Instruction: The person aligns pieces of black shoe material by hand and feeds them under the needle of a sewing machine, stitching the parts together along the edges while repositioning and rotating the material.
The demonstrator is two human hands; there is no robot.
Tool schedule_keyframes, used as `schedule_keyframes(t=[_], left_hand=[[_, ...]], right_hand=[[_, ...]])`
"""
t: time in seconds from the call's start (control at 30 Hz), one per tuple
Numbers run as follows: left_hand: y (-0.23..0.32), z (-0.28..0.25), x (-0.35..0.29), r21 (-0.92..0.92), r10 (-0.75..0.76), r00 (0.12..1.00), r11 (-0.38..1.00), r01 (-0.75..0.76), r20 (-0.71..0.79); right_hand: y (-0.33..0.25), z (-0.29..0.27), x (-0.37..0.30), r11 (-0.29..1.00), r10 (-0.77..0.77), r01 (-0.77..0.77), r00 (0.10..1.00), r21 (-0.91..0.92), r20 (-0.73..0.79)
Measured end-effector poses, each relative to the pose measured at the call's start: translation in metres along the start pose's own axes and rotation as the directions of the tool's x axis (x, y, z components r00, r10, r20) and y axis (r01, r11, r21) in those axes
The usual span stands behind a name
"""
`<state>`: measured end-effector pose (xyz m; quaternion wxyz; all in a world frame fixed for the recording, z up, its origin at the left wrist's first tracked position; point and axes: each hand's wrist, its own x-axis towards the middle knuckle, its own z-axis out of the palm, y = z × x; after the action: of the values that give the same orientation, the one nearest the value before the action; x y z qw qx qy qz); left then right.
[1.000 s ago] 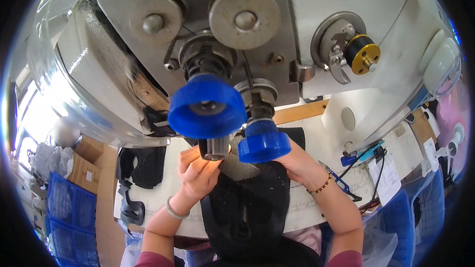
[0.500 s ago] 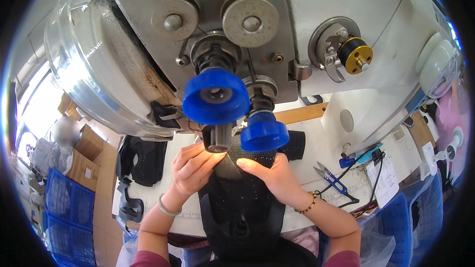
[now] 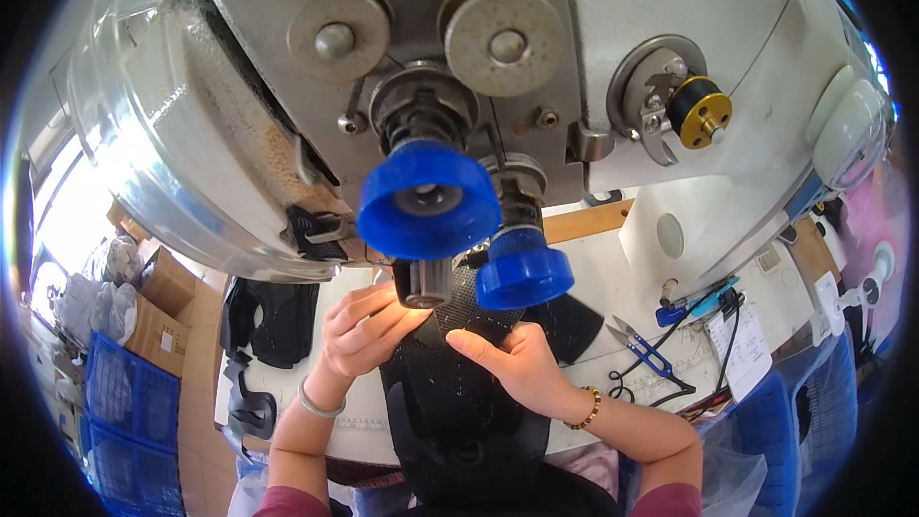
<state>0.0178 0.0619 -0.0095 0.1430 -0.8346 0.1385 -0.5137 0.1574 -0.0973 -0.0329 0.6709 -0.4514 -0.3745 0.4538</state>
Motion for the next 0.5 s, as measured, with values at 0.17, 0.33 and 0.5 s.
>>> schedule_keyframes(t=[0.17,0.33,0.5], left_hand=[[0.001,-0.004,0.005,-0.005,-0.004,1.000,1.000,0.004,0.029],[-0.002,-0.002,0.005,-0.014,-0.043,0.999,0.999,0.043,0.034],[-0.002,-0.006,0.006,-0.035,-0.102,0.993,0.994,0.104,0.063]], right_hand=[[0.011,-0.004,-0.001,0.997,-0.017,0.015,1.000,-0.081,-0.018],[0.007,0.000,0.001,0.998,-0.018,0.016,0.999,-0.069,-0.030],[0.009,-0.003,-0.003,0.989,-0.068,0.064,0.997,-0.129,-0.023]])
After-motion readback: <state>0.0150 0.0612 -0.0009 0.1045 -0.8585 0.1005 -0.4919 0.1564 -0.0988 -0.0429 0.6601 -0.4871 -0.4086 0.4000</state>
